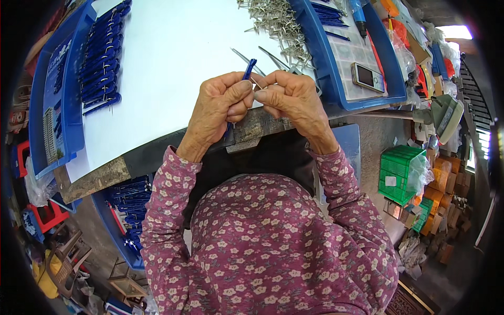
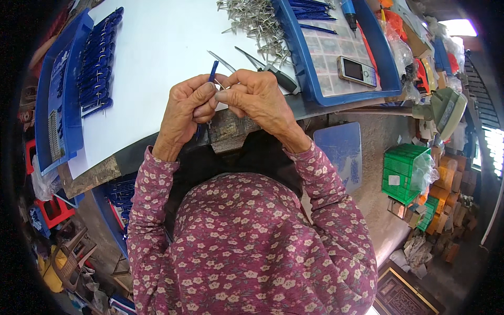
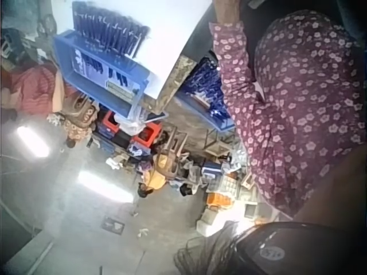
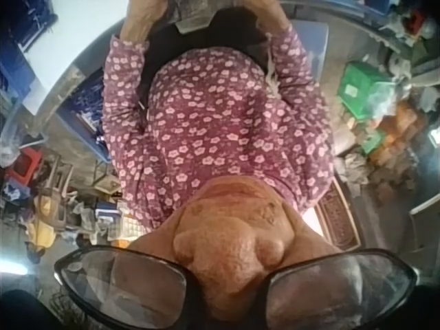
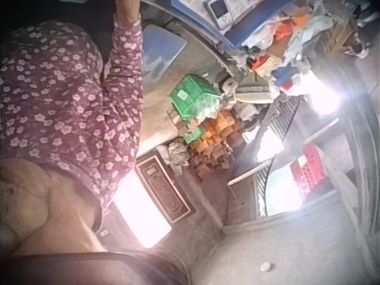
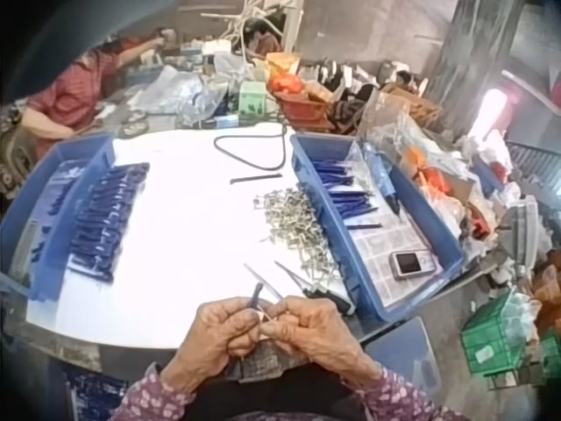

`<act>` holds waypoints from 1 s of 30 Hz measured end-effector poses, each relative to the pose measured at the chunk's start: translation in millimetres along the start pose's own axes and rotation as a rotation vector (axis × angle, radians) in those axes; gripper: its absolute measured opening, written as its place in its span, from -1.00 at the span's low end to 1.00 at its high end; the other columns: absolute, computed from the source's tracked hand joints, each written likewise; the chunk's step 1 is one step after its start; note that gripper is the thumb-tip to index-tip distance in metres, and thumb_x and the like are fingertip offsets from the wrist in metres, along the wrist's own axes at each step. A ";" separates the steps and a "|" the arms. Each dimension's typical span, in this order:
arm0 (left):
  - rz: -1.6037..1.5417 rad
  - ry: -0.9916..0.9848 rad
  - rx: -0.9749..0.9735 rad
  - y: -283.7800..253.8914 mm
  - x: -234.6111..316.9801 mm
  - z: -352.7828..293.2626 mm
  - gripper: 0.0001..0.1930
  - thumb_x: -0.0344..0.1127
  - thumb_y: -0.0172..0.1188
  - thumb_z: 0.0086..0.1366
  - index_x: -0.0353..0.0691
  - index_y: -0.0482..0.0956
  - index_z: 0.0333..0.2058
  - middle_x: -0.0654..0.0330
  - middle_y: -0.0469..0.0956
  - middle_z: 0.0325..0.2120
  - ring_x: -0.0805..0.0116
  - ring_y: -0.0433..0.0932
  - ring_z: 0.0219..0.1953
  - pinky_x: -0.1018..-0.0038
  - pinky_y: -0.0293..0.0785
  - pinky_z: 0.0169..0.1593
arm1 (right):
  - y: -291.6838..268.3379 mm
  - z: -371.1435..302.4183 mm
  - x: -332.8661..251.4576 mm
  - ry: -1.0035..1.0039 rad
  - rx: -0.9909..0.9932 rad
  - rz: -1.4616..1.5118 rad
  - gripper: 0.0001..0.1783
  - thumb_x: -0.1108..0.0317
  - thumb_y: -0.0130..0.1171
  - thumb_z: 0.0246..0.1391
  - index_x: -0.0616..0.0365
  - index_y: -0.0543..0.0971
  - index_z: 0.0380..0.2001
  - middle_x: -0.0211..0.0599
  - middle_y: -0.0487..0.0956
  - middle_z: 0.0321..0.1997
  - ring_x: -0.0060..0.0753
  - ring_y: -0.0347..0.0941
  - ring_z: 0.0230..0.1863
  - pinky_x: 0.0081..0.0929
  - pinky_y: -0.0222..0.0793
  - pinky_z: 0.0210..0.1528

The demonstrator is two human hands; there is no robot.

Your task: Assembling blue plastic clips by inserting small metal pins manually.

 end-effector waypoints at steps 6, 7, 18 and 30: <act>0.039 -0.006 0.023 1.2 -1.1 -0.3 -0.75 -0.37 0.01 0.25 -0.43 0.42 -0.17 0.34 0.37 -0.66 0.75 0.08 -0.75 0.80 -0.06 -0.71 | -1.9 -1.5 -0.8 0.002 -0.014 -0.071 -0.79 0.43 0.16 -0.03 0.36 0.50 -0.34 -0.49 0.38 -0.67 -0.77 0.20 -0.69 -0.81 0.03 -0.69; 0.061 -0.009 0.040 0.6 -2.4 0.6 -0.75 -0.37 0.01 0.24 -0.44 0.43 -0.17 0.34 0.37 -0.66 0.75 0.08 -0.75 0.80 -0.06 -0.71 | -2.9 -1.3 -0.2 0.004 -0.011 -0.070 -0.79 0.43 0.16 -0.03 0.36 0.50 -0.34 -0.49 0.38 -0.67 -0.77 0.20 -0.69 -0.81 0.03 -0.69; 0.246 0.037 0.099 2.0 -1.6 1.1 -0.76 -0.34 0.07 0.21 -0.38 0.48 -0.21 0.37 0.37 -0.68 0.73 0.14 -0.74 0.78 -0.01 -0.69 | -4.9 0.3 0.7 -0.004 -0.032 -0.104 -0.83 0.42 0.14 -0.02 0.33 0.51 -0.38 -0.51 0.37 -0.70 -0.78 0.19 -0.70 -0.81 0.03 -0.69; 0.584 0.149 0.234 8.6 5.0 -1.2 -0.78 -0.33 0.09 0.19 -0.36 0.55 -0.26 0.39 0.36 -0.71 0.69 0.26 -0.64 0.72 0.17 -0.58 | -8.8 0.1 4.5 -0.017 -0.012 -0.129 -0.86 0.44 0.15 -0.04 0.31 0.53 -0.41 -0.52 0.35 -0.72 -0.78 0.17 -0.70 -0.80 0.00 -0.69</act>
Point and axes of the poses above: each hand's wrist, its own z-axis towards the middle knuckle, its own y-axis out of the palm, x = y × z, the point moved 5 cm from there along z, towards the middle knuckle
